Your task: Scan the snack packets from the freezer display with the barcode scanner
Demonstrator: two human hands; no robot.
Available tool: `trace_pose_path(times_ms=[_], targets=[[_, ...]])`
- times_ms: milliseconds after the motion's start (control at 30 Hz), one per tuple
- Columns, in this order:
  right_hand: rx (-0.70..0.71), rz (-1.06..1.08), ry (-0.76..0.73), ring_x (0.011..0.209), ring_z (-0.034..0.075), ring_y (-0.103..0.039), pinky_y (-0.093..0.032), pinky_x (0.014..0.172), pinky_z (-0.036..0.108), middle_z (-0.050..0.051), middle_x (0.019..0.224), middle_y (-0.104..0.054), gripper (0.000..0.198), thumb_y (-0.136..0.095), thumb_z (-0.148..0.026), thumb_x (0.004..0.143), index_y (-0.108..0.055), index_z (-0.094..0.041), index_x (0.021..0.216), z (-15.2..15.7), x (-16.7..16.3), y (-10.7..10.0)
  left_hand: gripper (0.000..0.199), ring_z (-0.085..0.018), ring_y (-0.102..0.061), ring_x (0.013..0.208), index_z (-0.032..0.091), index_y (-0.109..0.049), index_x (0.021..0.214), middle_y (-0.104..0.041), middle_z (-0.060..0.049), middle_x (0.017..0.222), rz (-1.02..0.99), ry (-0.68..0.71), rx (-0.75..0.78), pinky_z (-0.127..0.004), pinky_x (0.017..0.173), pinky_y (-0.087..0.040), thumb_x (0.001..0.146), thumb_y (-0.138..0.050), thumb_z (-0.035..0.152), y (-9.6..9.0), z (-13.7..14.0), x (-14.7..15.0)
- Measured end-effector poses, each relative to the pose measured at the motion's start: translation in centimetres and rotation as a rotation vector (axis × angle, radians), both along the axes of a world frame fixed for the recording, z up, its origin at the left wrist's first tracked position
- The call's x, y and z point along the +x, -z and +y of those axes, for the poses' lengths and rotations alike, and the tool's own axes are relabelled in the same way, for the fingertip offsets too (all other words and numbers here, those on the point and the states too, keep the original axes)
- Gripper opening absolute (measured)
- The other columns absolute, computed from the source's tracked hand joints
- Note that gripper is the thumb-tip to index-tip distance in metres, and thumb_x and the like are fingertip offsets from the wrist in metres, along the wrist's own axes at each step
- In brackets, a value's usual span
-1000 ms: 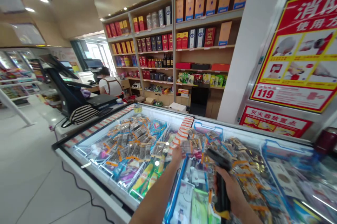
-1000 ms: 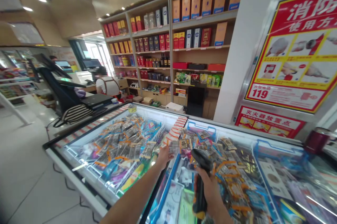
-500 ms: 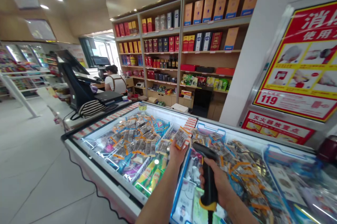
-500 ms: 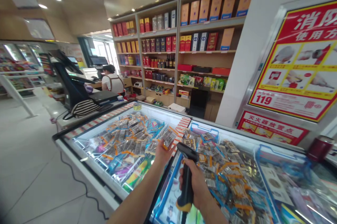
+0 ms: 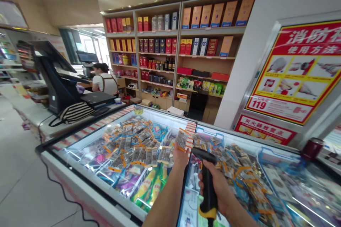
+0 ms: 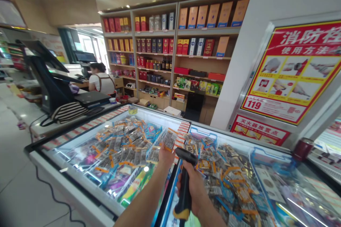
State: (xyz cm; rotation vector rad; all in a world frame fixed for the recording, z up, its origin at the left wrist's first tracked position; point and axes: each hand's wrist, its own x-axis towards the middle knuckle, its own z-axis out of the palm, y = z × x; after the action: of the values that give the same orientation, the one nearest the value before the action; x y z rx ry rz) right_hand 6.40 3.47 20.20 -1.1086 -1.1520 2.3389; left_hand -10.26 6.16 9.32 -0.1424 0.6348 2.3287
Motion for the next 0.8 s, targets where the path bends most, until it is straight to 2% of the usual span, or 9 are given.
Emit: trace_pose_path(times_ms=[167,267,400,567,667,800], targets=[[0.013,0.007,0.0,0.032,0.008,-0.044,-0.035,0.031,0.019,-0.005,0.043,-0.049,0.026,-0.054,-0.043,0.068,-0.047,-0.018,0.069,-0.6,-0.8,0.0,0.049,-0.022,-0.049,0.104,0.026,-0.05,0.105,-0.052,-0.006,0.115,0.028,0.031,0.145,-0.038,0.079,-0.042,0.073,-0.034,0.058,0.0,0.0,-0.3],[0.044,0.01,0.011,0.032,0.008,-0.044,-0.035,0.03,0.02,-0.006,0.043,-0.049,0.025,-0.054,-0.042,0.068,-0.048,-0.018,0.069,-0.4,-0.9,0.1,0.051,-0.023,-0.05,0.103,0.026,-0.05,0.105,-0.052,-0.007,0.113,0.008,0.039,0.148,-0.038,0.078,-0.042,0.072,-0.032,0.06,-0.5,-0.1,-0.6],[0.062,-0.039,0.083,0.032,0.008,-0.044,-0.036,0.03,0.02,-0.005,0.043,-0.049,0.026,-0.056,-0.041,0.066,-0.047,-0.017,0.063,1.0,-0.5,0.7,0.042,-0.02,-0.052,0.098,0.028,-0.051,0.102,-0.056,-0.005,0.106,-0.073,-0.035,-0.054,-0.036,0.074,-0.043,0.076,-0.03,0.054,-0.2,-1.4,-2.4],[0.06,-0.084,0.204,0.031,0.008,-0.044,-0.037,0.031,0.02,-0.005,0.041,-0.049,0.026,-0.057,-0.04,0.065,-0.046,-0.017,0.06,3.6,0.6,2.3,0.033,-0.015,-0.057,0.085,0.024,-0.053,0.092,-0.061,-0.003,0.091,-0.086,-0.119,-0.394,-0.027,0.064,-0.043,0.078,-0.032,0.045,3.3,-4.3,-5.4],[0.082,-0.085,0.255,0.033,0.009,-0.046,-0.037,0.031,0.02,-0.005,0.042,-0.05,0.025,-0.058,-0.039,0.064,-0.047,-0.017,0.061,4.9,1.2,3.4,0.025,-0.016,-0.057,0.084,0.025,-0.053,0.086,-0.062,-0.001,0.084,-0.094,-0.159,-0.592,-0.026,0.061,-0.044,0.076,-0.036,0.041,5.5,-5.5,-6.1],[0.112,-0.098,0.27,0.03,0.009,-0.044,-0.037,0.03,0.021,-0.004,0.039,-0.049,0.025,-0.058,-0.037,0.064,-0.044,-0.017,0.057,5.8,1.7,4.3,0.024,-0.016,-0.056,0.088,0.023,-0.052,0.085,-0.061,-0.002,0.085,-0.005,-0.231,-0.686,-0.026,0.063,-0.044,0.077,-0.035,0.039,6.8,-6.7,-7.3]])
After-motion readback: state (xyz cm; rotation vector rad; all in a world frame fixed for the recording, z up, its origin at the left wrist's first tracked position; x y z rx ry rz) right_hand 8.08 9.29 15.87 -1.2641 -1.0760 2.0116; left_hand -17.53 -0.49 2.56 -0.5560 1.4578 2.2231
